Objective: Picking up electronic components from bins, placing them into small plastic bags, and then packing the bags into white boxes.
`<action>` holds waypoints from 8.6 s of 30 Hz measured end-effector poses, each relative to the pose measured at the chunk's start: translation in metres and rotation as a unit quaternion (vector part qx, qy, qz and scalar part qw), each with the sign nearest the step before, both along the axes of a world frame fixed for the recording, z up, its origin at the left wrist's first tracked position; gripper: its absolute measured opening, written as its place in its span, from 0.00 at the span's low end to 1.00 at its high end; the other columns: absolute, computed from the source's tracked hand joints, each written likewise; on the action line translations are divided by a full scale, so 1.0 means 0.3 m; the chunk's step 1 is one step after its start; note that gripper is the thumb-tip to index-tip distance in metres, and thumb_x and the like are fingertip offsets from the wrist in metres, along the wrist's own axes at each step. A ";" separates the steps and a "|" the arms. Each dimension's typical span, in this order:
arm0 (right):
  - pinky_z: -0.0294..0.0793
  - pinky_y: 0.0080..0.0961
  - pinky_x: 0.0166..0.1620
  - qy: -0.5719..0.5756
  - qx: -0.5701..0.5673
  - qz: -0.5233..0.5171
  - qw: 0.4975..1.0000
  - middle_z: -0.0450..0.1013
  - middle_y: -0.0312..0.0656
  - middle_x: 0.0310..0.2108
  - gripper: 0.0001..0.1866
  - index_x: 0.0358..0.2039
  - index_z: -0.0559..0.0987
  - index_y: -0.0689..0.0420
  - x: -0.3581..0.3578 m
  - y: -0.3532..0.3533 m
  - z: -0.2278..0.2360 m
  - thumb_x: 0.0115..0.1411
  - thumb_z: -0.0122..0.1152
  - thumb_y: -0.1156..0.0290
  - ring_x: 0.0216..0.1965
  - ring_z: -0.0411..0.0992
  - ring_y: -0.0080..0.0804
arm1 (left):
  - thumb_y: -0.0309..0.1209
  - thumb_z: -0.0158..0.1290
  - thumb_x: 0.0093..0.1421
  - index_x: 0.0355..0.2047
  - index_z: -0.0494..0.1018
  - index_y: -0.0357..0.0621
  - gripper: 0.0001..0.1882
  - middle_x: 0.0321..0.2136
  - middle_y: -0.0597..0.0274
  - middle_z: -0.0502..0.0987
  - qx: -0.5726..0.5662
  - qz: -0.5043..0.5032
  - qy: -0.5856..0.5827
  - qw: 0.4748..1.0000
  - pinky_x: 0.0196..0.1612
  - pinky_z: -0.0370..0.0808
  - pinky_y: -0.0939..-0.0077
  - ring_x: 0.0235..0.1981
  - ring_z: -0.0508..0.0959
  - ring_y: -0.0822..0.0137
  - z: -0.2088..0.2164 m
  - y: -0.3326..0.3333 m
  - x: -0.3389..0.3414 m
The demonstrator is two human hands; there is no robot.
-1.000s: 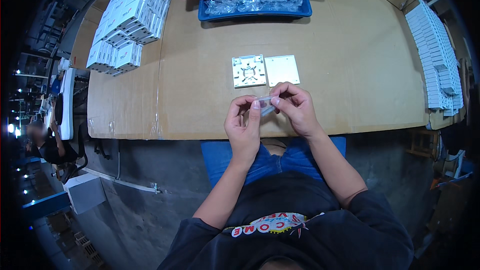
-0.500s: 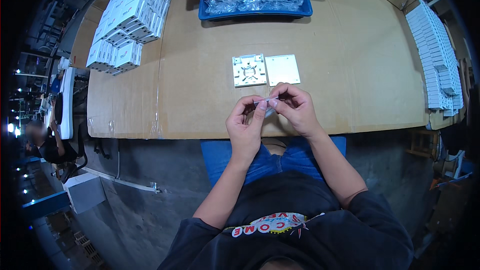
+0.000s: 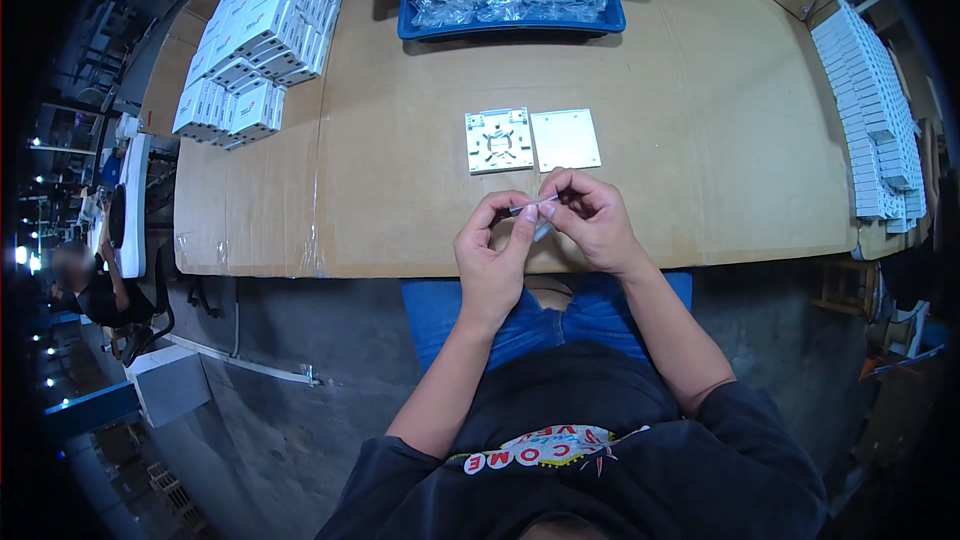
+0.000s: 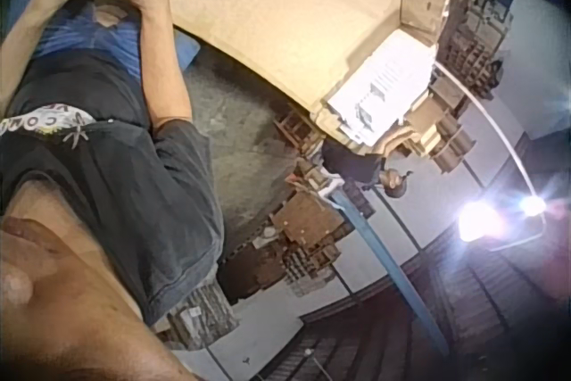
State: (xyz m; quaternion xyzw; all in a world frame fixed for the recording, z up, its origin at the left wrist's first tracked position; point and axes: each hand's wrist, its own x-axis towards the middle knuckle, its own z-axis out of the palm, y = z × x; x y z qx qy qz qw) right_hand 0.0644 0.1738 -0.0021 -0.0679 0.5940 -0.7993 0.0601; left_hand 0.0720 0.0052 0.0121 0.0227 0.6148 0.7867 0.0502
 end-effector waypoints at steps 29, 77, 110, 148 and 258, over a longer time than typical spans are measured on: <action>0.72 0.16 0.43 0.017 -0.037 -0.022 0.999 0.75 0.34 0.39 0.05 0.42 0.79 0.62 -0.013 0.017 0.020 0.67 0.65 0.79 0.41 0.72 0.16 | 0.24 0.59 0.69 0.47 0.76 0.34 0.08 0.41 0.60 0.81 0.125 0.034 -0.056 0.990 0.50 0.77 0.79 0.44 0.80 0.74 0.022 -0.005 -0.011; 0.74 0.18 0.42 -0.049 0.013 -0.041 0.998 0.82 0.36 0.37 0.05 0.41 0.86 0.63 -0.023 0.012 0.001 0.66 0.67 0.77 0.37 0.75 0.18 | 0.23 0.61 0.67 0.43 0.78 0.35 0.06 0.40 0.61 0.81 -0.008 0.018 0.009 1.000 0.53 0.75 0.76 0.45 0.79 0.73 -0.034 -0.014 -0.035; 0.78 0.24 0.53 0.003 0.033 0.015 0.999 0.76 0.43 0.54 0.25 0.60 0.74 0.64 -0.016 0.052 0.049 0.62 0.67 0.82 0.50 0.75 0.25 | 0.26 0.60 0.68 0.45 0.78 0.37 0.08 0.39 0.62 0.82 0.092 -0.035 -0.125 0.987 0.45 0.81 0.76 0.39 0.81 0.73 -0.039 -0.049 -0.067; 0.81 0.22 0.44 -0.079 -0.047 0.000 0.996 0.79 0.39 0.41 0.17 0.56 0.77 0.63 -0.020 0.008 -0.005 0.67 0.64 0.79 0.40 0.77 0.21 | 0.19 0.61 0.65 0.49 0.75 0.32 0.13 0.42 0.59 0.80 0.017 -0.023 -0.091 0.995 0.49 0.78 0.81 0.43 0.80 0.75 -0.046 -0.062 -0.070; 0.86 0.26 0.45 -0.185 -0.133 0.028 0.973 0.81 0.50 0.40 0.04 0.41 0.74 0.62 -0.020 -0.020 -0.028 0.70 0.61 0.77 0.42 0.83 0.35 | 0.19 0.60 0.66 0.43 0.75 0.32 0.07 0.42 0.56 0.80 -0.125 0.136 0.173 0.967 0.50 0.77 0.79 0.43 0.80 0.71 -0.044 -0.045 -0.023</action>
